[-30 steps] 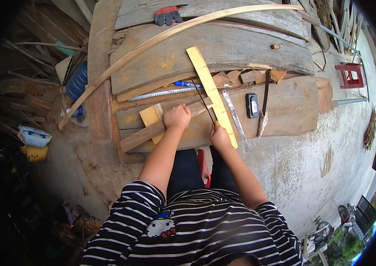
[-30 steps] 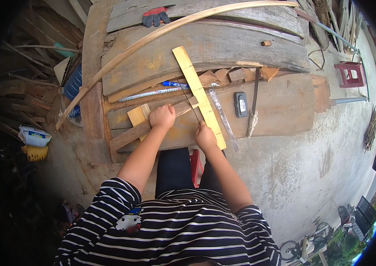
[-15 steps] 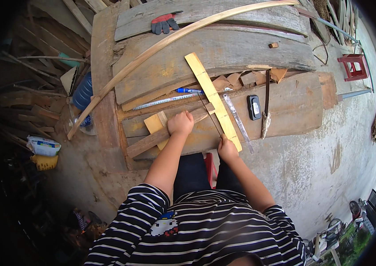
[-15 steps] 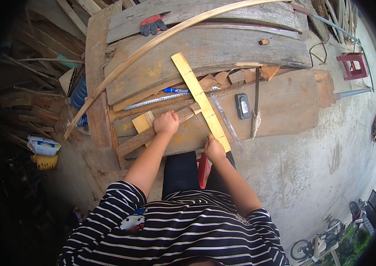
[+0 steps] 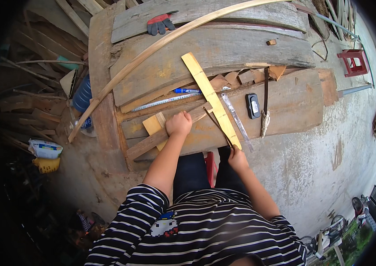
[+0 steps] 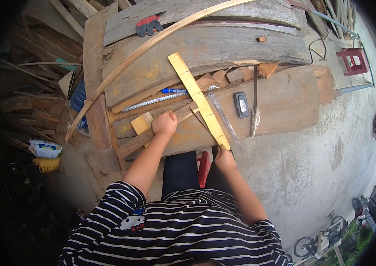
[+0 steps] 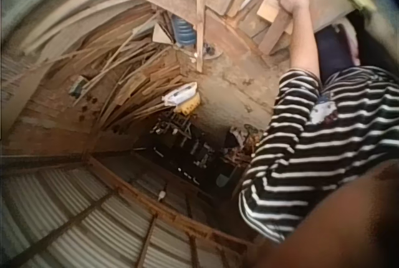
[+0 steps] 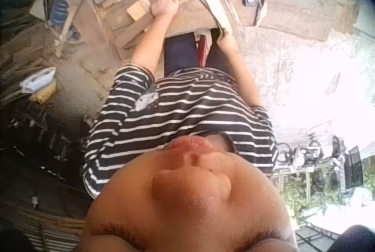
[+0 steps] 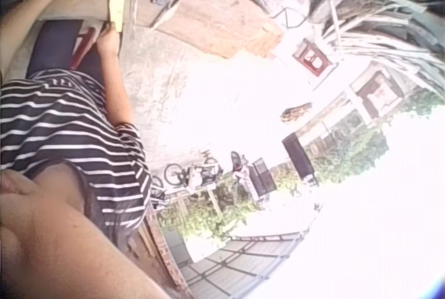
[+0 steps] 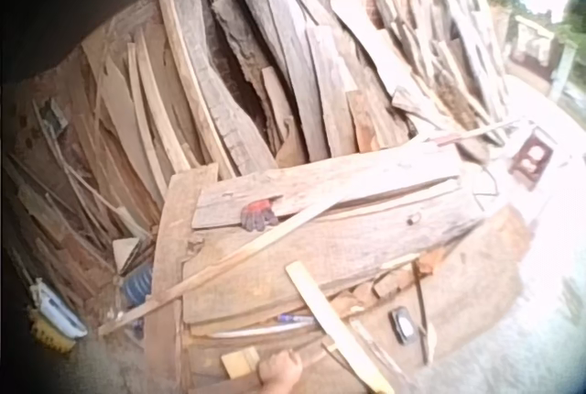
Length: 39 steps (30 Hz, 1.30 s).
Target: The person saws notches into wooden pieces using a saw blade and fits the wooden pieces together by hand.
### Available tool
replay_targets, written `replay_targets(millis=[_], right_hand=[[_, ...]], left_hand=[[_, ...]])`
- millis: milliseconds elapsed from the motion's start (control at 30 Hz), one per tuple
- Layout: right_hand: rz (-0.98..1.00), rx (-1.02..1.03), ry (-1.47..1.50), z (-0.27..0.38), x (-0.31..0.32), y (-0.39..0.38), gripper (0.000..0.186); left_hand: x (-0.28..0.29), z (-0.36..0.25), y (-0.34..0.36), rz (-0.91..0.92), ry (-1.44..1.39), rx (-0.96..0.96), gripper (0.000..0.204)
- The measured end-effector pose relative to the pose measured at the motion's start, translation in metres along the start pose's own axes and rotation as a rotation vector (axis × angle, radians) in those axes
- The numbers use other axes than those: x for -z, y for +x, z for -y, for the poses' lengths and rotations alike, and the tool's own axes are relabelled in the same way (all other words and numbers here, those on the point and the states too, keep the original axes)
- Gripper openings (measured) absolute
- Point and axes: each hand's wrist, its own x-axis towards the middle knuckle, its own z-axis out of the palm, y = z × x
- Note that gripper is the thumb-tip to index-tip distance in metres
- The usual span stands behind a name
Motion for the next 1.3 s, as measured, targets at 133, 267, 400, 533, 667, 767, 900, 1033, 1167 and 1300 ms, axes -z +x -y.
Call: replay_targets(millis=[133, 267, 400, 533, 667, 767, 900, 1033, 1167, 1300], right_hand=[[0.177, 0.122, 0.022, 0.007, -0.012, -0.019, 0.023], [0.010, 0.204, 0.044, 0.003, -0.007, -0.023, 0.022], [0.093, 0.261, -0.158, 0.027, 0.017, 0.023, 0.022], [0.075, 0.360, -0.229, 0.075, 0.030, 0.066, 0.022], [0.058, 0.337, -0.160, 0.062, 0.026, 0.048, 0.020], [0.065, 0.266, -0.154, 0.005, 0.022, 0.014, 0.017], [0.093, 0.239, -0.144, -0.029, 0.006, 0.002, 0.017], [-0.040, 0.239, -0.004, -0.006, 0.003, 0.018, 0.020], [0.130, 0.156, -0.206, 0.013, 0.023, 0.024, 0.021], [0.149, 0.241, -0.211, 0.002, 0.050, 0.009, 0.020]], left_hand=[[0.001, -0.001, 0.000, 0.036, 0.022, 0.010, 0.048], [0.002, -0.002, 0.000, 0.018, 0.034, 0.008, 0.049], [0.001, -0.003, -0.001, 0.017, 0.037, 0.006, 0.049], [0.000, -0.003, -0.001, -0.003, 0.039, 0.009, 0.049], [-0.002, -0.002, -0.001, -0.026, 0.045, 0.003, 0.048], [-0.004, -0.001, 0.000, -0.026, 0.034, 0.003, 0.048], [-0.003, -0.001, -0.001, -0.037, 0.027, 0.010, 0.049], [0.001, -0.005, 0.004, -0.049, 0.005, 0.091, 0.050], [0.004, -0.005, 0.008, -0.013, -0.014, 0.131, 0.049], [0.002, -0.002, 0.004, -0.016, -0.016, 0.043, 0.048]])
